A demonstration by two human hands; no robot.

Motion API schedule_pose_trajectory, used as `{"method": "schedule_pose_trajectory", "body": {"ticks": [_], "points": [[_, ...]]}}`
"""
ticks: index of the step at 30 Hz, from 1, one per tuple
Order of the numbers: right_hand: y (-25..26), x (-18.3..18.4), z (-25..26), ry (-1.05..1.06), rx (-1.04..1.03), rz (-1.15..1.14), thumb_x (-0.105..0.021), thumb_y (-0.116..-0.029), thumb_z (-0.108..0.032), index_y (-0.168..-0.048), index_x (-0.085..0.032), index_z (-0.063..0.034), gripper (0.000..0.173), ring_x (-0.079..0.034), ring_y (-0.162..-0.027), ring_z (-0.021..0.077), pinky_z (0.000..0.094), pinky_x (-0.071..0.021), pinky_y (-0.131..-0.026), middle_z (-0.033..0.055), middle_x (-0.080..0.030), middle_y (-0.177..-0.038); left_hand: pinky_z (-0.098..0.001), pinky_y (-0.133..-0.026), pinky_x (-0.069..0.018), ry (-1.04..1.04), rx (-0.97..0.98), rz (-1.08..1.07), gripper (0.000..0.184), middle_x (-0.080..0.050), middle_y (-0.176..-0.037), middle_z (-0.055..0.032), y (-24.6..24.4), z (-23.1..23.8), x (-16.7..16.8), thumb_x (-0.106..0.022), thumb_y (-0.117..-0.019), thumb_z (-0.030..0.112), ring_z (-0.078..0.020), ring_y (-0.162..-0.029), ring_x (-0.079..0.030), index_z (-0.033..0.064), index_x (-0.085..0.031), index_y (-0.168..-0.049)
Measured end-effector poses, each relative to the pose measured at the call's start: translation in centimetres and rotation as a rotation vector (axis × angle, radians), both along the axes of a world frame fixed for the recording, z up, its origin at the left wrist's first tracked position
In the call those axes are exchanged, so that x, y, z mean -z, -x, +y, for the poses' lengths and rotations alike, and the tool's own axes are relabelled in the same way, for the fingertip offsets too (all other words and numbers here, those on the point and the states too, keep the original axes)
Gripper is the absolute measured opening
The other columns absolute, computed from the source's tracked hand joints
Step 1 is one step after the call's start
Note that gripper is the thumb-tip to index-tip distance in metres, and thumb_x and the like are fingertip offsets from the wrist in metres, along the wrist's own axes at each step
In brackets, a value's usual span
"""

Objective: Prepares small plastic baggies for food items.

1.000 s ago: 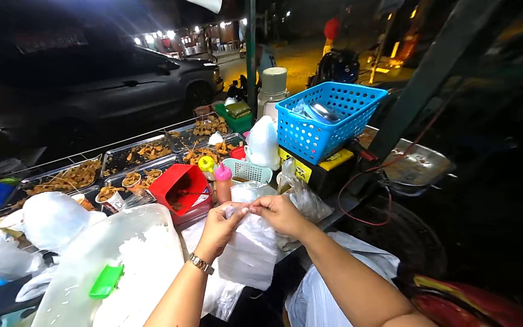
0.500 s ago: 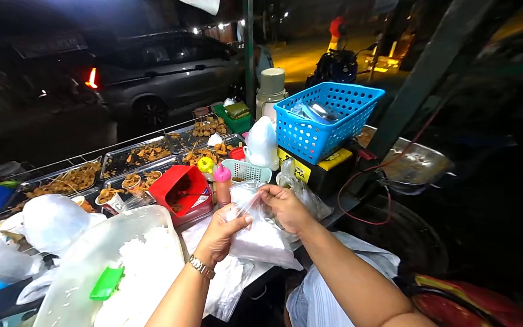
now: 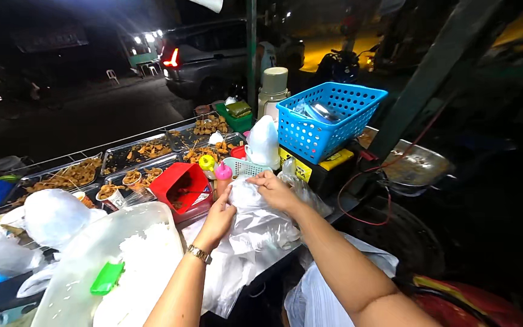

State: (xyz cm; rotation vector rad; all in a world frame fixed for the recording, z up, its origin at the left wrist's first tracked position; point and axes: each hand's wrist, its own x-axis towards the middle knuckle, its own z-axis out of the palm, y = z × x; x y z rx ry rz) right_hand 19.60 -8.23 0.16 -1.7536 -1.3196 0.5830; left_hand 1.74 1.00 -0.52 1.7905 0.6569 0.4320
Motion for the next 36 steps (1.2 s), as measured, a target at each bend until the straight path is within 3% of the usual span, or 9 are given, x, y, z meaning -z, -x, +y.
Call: {"method": "schedule_pose_trajectory", "body": {"ticks": [3,6,10,14,17,23,25,29,36], "points": [[-0.1,6.0,2.8,0.046,0.038,0.263,-0.054,-0.1012,-0.001,-0.124,-0.065,0.0095,0.027,-0.062,-0.112,0.0258,0.0417,-0.0480,-0.100,0.0249,-0.065,-0.122,-0.0374,-0.086,-0.0524,0.186,-0.155,0.145,0.035,-0.064,-0.119,-0.0156,-0.6,0.1,1.9,-0.048,-0.1038,0.005,-0.0184,-0.098,-0.063,-0.0018,-0.053,-0.138],[0.6,9.9,3.3,0.133,0.112,0.375,-0.063,-0.0999,-0.008,-0.130,-0.058,0.0075,0.035,-0.061,-0.094,0.0203,0.0356,-0.0523,-0.084,0.0200,-0.064,-0.116,-0.0376,-0.086,-0.0480,0.200,-0.134,0.282,0.029,-0.062,-0.110,-0.0159,-1.6,0.0,3.5,-0.054,-0.0977,-0.002,-0.0194,-0.094,-0.058,-0.0061,-0.058,-0.126],[-1.6,9.2,1.8,0.060,-0.070,0.185,-0.064,-0.0971,-0.005,-0.137,-0.056,0.0086,0.044,-0.059,-0.126,0.0283,0.0400,-0.0453,-0.110,0.0256,-0.060,-0.135,-0.0323,-0.067,-0.0448,0.220,-0.175,0.306,0.029,-0.058,-0.098,-0.0096,-2.4,-0.3,3.9,-0.055,-0.0955,-0.002,-0.0147,-0.079,-0.053,0.0002,-0.059,-0.125],[-1.1,7.8,1.5,-0.202,-0.275,0.269,-0.081,-0.0698,-0.009,-0.159,-0.030,0.0016,0.103,-0.040,-0.145,0.0300,0.0385,-0.0365,-0.119,0.0263,-0.034,-0.159,-0.0314,-0.068,-0.0451,0.269,-0.194,0.287,0.028,-0.058,-0.096,-0.0088,-2.4,-0.5,4.3,-0.054,-0.0980,-0.001,-0.0141,-0.078,-0.053,0.0002,-0.057,-0.126],[1.8,10.1,2.5,-0.358,-0.048,0.248,-0.083,-0.0828,-0.017,-0.146,-0.044,0.0123,0.080,-0.056,-0.133,0.0240,0.0325,-0.0419,-0.116,0.0266,-0.055,-0.143,-0.0335,-0.072,-0.0485,0.243,-0.189,0.252,0.031,-0.061,-0.101,-0.0107,-2.3,-0.2,5.0,-0.054,-0.0980,-0.001,-0.0159,-0.082,-0.057,0.0005,-0.057,-0.129],[0.6,11.0,1.1,-0.124,-0.039,0.316,-0.082,-0.0857,-0.020,-0.148,-0.040,0.0092,0.080,-0.059,-0.127,0.0233,0.0351,-0.0472,-0.111,0.0247,-0.058,-0.139,-0.0502,-0.110,-0.0433,-0.401,-0.177,0.351,0.036,-0.062,-0.132,-0.0253,-0.1,0.2,1.4,-0.049,-0.1067,0.016,-0.0356,-0.126,-0.059,-0.0019,-0.063,-0.134],[-0.8,8.3,0.2,-0.090,-0.031,0.254,-0.078,-0.0890,-0.024,-0.156,-0.028,0.0066,0.089,-0.052,-0.135,0.0336,0.0442,-0.0454,-0.111,0.0280,-0.046,-0.150,-0.0453,-0.105,-0.0462,-0.470,-0.209,0.160,0.036,-0.067,-0.123,-0.0226,0.9,0.1,1.0,-0.046,-0.1095,0.021,-0.0297,-0.118,-0.063,-0.0039,-0.068,-0.124],[-0.2,4.9,-1.8,-0.559,0.220,0.085,-0.072,-0.0933,-0.029,-0.131,-0.060,0.0048,0.052,-0.064,-0.104,0.0193,0.0353,-0.0538,-0.089,0.0165,-0.067,-0.118,-0.0236,-0.085,-0.0542,-0.268,-0.181,-0.280,0.037,-0.073,-0.101,-0.0024,1.2,0.3,1.4,-0.039,-0.1106,0.018,-0.0023,-0.090,-0.066,0.0002,-0.071,-0.110],[3.3,3.2,-3.2,-0.369,-0.075,0.040,-0.076,-0.0907,-0.026,-0.107,-0.072,0.0019,0.033,-0.063,-0.087,0.0056,0.0232,-0.0517,-0.082,0.0061,-0.071,-0.096,-0.0266,-0.085,-0.0569,-0.088,-0.033,-0.469,0.023,-0.072,-0.098,-0.0016,0.8,-0.7,2.1,-0.054,-0.1024,0.014,-0.0065,-0.090,-0.068,-0.0013,-0.070,-0.110]]}}
